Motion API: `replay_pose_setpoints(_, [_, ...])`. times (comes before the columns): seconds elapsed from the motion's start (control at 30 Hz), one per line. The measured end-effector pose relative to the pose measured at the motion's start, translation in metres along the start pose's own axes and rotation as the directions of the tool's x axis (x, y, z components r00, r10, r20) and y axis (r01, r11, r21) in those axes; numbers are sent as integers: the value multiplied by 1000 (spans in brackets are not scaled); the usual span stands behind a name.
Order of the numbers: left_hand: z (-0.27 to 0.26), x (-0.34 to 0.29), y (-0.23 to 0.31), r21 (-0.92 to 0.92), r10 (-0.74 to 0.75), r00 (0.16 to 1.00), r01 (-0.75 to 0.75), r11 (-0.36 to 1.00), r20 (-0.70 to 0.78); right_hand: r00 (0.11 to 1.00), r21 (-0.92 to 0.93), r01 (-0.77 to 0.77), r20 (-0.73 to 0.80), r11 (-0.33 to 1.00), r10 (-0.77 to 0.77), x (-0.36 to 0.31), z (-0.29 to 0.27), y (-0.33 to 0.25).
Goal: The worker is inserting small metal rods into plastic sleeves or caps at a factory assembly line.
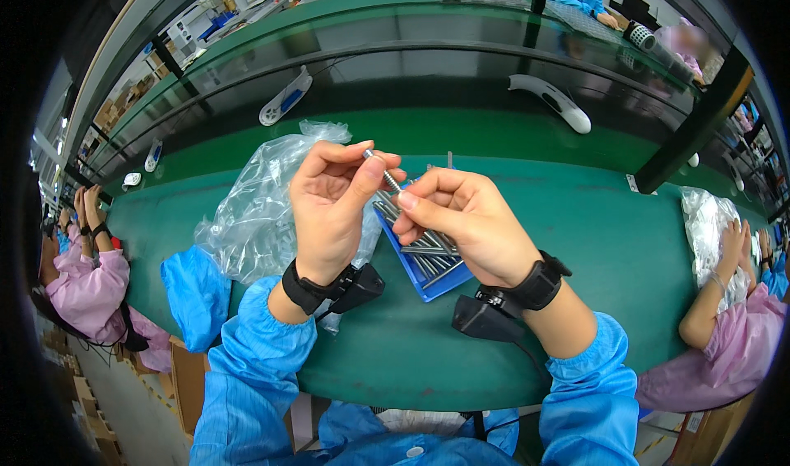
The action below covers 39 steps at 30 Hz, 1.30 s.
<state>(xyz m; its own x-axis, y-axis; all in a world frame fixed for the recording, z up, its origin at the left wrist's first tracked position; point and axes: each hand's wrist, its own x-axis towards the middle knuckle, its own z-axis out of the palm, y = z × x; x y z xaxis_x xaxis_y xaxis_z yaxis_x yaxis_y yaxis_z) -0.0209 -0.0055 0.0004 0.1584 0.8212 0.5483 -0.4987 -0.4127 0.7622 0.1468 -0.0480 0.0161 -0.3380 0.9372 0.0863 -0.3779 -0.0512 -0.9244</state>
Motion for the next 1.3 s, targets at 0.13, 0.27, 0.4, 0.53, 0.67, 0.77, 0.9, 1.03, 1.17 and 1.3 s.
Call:
replay_pose_setpoints(0.13, [-2,9,8,1,-37,998,37,999,51,998,142,-25,57,989,17,1,-3,1])
replay_pose_setpoints(0.27, [-40,46,30,392,-236,960,161,906,151,987,-242,89,-109,966,-118,2,-6,-9])
replay_pose_setpoints(0.4, [-134,57,29,908,-601,788,143,393,136,983,-296,126,-92,947,-160,7,-6,-6])
replay_pose_setpoints(0.53, [-182,48,12,997,-694,716,60,-46,-75,985,-312,108,-91,944,-143,6,-4,-8])
replay_pose_setpoints(0.67, [-190,50,5,990,-729,670,95,-101,-139,985,-337,102,-100,936,-143,5,-2,-10])
replay_pose_setpoints(0.77, [-192,50,3,982,-744,643,84,-167,-182,980,-346,116,-113,931,-164,5,-1,-9])
replay_pose_setpoints(0.9, [-193,49,3,984,-756,630,85,-159,-177,975,-359,95,-156,928,-160,4,0,-10])
replay_pose_setpoints(1.03, [-178,54,19,997,-774,631,76,-5,-52,964,-372,126,-174,920,-202,1,4,-12])
replay_pose_setpoints(1.17, [-145,56,38,930,-726,673,165,329,137,952,-300,185,-181,936,-247,-1,10,-12])
replay_pose_setpoints(1.3, [-129,57,46,934,-703,680,75,349,209,924,-286,309,-136,907,-357,-2,12,-8])
